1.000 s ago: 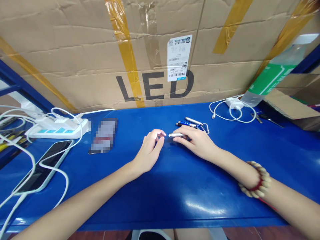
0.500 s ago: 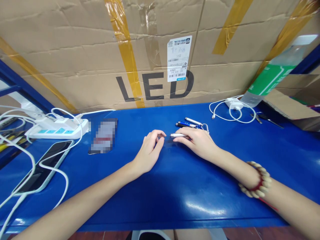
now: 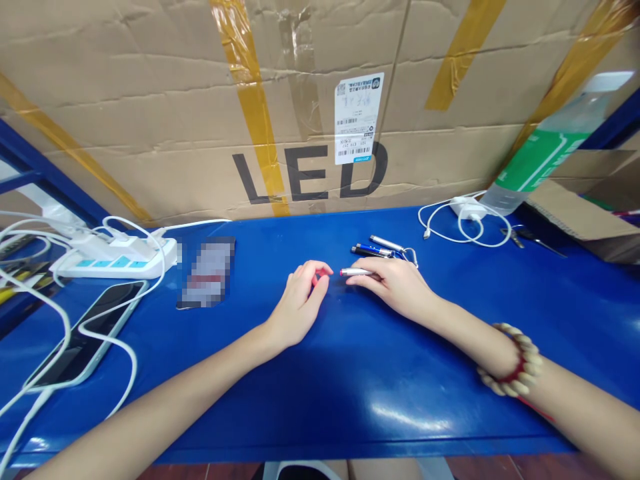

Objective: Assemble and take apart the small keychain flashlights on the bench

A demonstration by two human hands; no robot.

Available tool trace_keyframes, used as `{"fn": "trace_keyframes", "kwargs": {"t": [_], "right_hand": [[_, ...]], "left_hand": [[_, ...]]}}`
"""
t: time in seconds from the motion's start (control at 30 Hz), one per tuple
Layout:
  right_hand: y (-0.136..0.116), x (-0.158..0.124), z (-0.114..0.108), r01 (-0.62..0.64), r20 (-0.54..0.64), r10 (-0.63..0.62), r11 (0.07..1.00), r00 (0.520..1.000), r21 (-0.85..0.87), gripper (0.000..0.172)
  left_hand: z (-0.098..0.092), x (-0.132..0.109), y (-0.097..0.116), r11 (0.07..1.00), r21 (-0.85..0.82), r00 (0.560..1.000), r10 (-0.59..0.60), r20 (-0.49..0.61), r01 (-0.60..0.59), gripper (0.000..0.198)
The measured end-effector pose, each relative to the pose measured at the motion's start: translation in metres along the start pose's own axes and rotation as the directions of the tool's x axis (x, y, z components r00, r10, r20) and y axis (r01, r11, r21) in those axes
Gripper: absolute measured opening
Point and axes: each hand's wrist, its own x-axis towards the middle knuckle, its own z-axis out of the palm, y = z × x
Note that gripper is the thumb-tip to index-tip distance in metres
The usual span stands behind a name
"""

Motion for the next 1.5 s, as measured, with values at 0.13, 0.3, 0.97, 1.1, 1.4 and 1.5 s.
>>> {"fn": "trace_keyframes", "kwargs": {"t": [0.13, 0.3, 0.97, 1.1, 1.4, 1.5], "right_hand": [[-0.0011, 0.0000, -0.0002, -0.007, 0.002, 0.007, 1.000, 1.000, -0.016, 0.033], [-0.0015, 0.0001, -0.0012, -0.006, 0.019, 0.006, 0.999, 1.000, -0.033, 0.034], [-0.0029, -0.0013, 0.0004, 0.027, 0.056, -0.025, 0.999, 0.998, -0.032, 0.025], [-0.0025, -0.0019, 0.0018, 0.017, 0.055, -0.015, 0.999, 0.998, -0.040, 0.027], [-0.0009, -0.0023, 0.0025, 0.077, 0.072, -0.075, 0.997, 0.995, -0.019, 0.025], [-0.0010, -0.0019, 0.0021, 0.078, 0.070, -0.076, 0.996, 0.995, -0.038, 0.025]], "left_hand": [[0.0001, 0.0003, -0.0016, 1.000, 0.000, 1.000, 0.016, 0.013, -0.016, 0.018], [0.0000, 0.0005, -0.0014, 1.000, -0.001, 1.000, 0.015, 0.011, -0.015, 0.018], [0.0001, 0.0000, -0.0009, 1.000, -0.005, 1.000, 0.003, 0.013, -0.003, 0.020], [0.0006, 0.0002, -0.0023, 1.000, 0.000, 1.000, 0.011, 0.005, -0.011, 0.020], [0.0004, 0.0004, -0.0020, 1.000, -0.005, 1.000, -0.002, 0.022, 0.002, 0.021], [0.0001, 0.0003, -0.0015, 1.000, -0.006, 1.000, -0.003, 0.022, 0.003, 0.020]]}}
